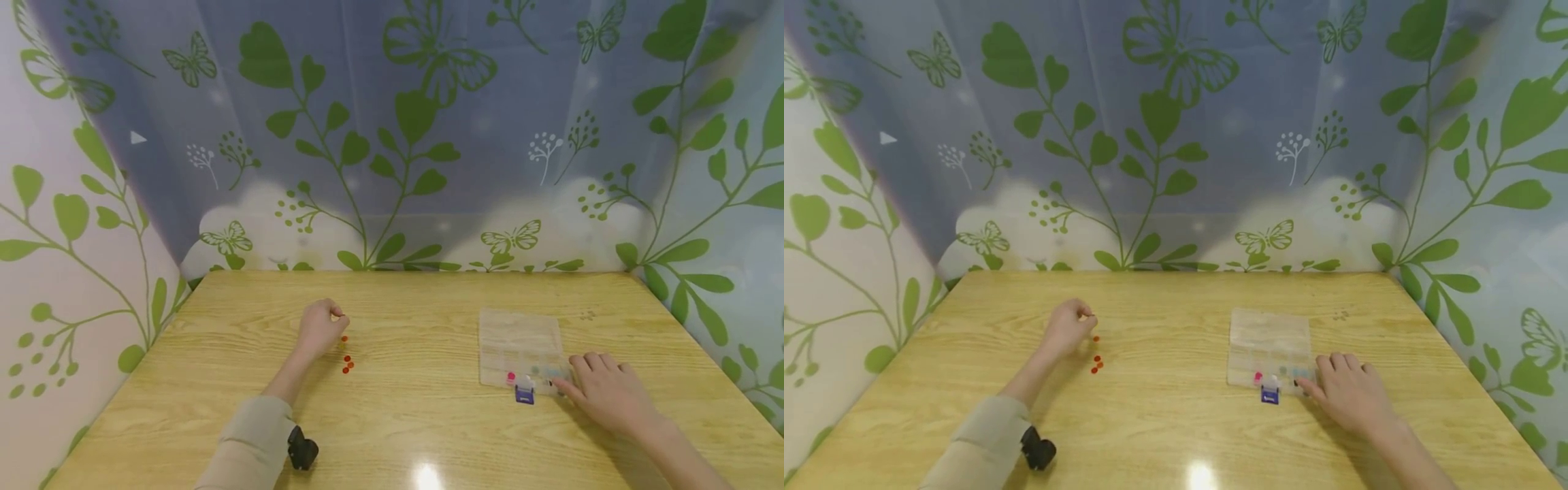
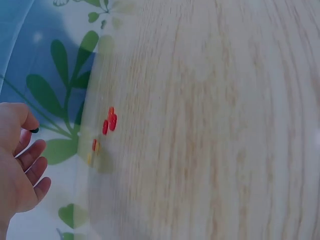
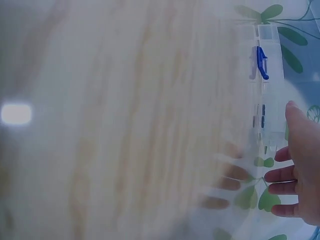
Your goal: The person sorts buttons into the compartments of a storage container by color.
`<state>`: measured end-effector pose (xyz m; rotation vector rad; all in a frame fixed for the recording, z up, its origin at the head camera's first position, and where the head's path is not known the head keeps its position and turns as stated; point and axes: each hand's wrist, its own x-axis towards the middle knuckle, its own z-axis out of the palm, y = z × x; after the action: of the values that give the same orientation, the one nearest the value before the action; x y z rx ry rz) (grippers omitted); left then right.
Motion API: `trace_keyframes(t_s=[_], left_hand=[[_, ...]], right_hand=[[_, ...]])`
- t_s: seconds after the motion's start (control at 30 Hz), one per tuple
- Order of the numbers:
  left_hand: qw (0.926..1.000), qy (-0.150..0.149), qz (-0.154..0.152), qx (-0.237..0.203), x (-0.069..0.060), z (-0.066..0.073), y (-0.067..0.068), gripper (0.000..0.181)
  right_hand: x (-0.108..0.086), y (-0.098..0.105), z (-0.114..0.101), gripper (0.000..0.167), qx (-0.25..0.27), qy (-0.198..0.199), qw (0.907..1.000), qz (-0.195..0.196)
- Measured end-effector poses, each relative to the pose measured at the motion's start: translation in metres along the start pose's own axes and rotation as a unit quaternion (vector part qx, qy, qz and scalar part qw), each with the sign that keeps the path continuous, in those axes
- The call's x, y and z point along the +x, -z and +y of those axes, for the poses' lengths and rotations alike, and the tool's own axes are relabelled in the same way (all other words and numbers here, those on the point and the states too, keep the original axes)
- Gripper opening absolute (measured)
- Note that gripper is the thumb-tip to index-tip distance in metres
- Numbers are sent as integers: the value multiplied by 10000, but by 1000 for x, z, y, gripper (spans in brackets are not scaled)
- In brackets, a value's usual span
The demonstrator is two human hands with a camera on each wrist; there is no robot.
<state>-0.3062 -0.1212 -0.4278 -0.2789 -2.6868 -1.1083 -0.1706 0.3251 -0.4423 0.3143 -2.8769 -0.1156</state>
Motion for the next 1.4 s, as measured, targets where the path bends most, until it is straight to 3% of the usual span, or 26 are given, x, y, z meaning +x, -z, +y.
trace_keyframes(t_s=[0.37, 0.53, 1.0, 1.4], left_hand=[[9980, -296, -253, -497, -4, 28, -11, 8], [9950, -441, -540, -711, -10, 45, -17, 5], [9812, -1218, -849, -1235, -15, 71, -38, 5], [9623, -1810, -1119, -1692, -20, 89, -62, 5]], right_hand=[[1, 2, -1, 45, 46, -13, 9998, -169], [3, 3, -1, 51, 143, -101, 9996, -216], [3, 6, -2, 53, 308, -80, 9992, -245], [1, 5, -1, 52, 345, -70, 9990, -284]])
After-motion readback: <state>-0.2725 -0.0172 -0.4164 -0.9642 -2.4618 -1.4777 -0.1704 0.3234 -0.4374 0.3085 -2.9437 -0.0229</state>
